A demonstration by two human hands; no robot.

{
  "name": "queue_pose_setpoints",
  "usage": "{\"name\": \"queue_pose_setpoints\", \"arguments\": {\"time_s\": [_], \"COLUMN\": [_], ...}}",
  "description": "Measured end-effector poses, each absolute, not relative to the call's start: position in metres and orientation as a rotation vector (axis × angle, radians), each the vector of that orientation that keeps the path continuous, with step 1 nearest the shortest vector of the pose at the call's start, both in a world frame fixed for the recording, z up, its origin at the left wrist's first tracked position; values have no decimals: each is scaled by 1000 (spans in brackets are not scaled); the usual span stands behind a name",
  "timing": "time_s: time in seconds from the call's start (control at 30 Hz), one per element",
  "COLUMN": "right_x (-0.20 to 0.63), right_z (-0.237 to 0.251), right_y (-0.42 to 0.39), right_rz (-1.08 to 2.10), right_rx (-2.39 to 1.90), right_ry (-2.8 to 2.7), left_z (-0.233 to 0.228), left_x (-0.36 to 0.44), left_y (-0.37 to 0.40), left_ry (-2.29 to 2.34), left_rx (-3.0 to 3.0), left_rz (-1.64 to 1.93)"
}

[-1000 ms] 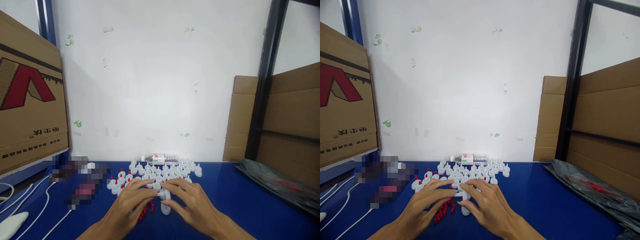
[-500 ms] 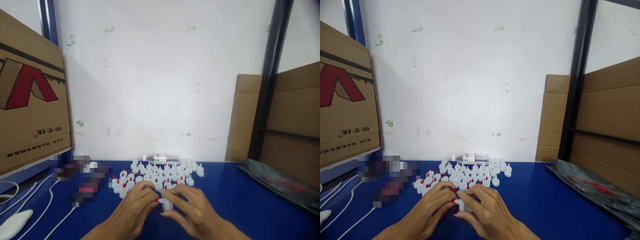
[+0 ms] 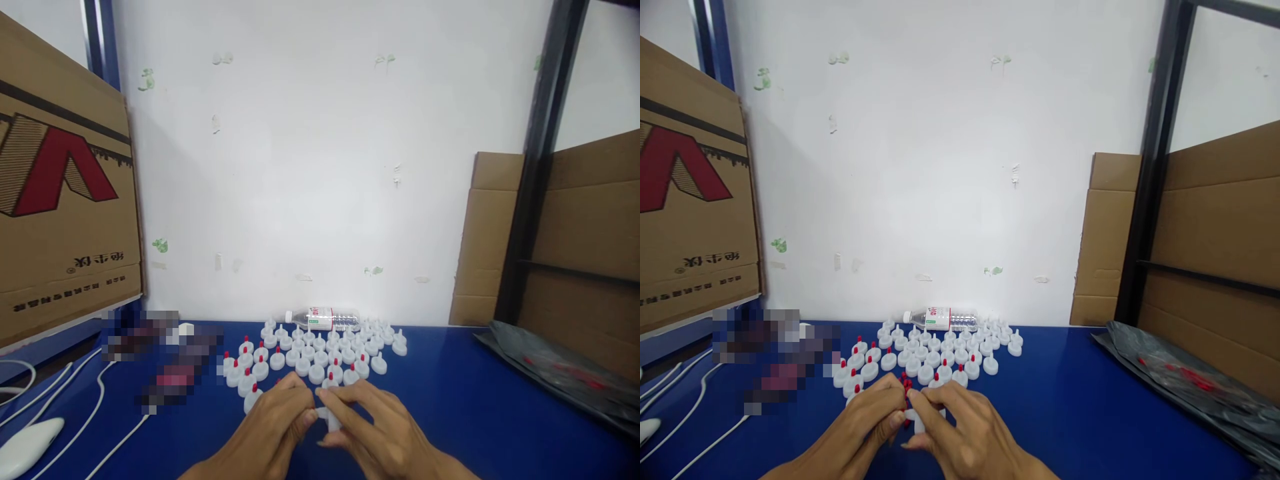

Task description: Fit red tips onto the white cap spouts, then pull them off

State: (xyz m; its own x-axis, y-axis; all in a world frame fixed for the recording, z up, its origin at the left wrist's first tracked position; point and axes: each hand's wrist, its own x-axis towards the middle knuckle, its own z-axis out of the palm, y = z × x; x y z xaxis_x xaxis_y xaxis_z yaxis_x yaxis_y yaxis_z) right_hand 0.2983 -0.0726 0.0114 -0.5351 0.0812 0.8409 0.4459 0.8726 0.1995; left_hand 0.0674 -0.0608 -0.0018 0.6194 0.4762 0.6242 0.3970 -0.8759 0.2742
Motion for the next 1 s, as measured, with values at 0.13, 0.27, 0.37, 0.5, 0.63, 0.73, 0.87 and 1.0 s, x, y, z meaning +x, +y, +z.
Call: {"name": "queue_pose_setpoints", "arguments": {"time_s": [0.13, 0.27, 0.37, 0.5, 0.63, 0.73, 0.87, 1.0], "right_x": [297, 297, 302, 315, 332, 344, 359, 371], "right_z": [13, 20, 23, 22, 20, 19, 17, 13], "right_y": [-70, -67, -65, -53, -33, -19, -4, 7], "right_rz": [-536, -596, -592, -534, -543, -549, -616, -676], "right_rx": [-378, -501, -629, -775, -944, -1118, -1374, -1620], "right_ry": [-2100, -2099, -2133, -2117, -2097, -2082, -2072, -2075], "left_z": [5, 20, 28, 40, 49, 48, 42, 36], "left_x": [69, 66, 50, 9, -24, -35, -41, -49], "left_y": [-64, -62, -45, -12, 9, 16, 19, 23], "left_ry": [734, 829, 957, 1704, 2067, 2216, 2295, 2353], "left_rx": [2679, 2707, 2882, 3059, 2948, 2894, 2868, 2824], "left_rz": [1107, 1112, 1239, 983, 818, 669, 481, 340]}}
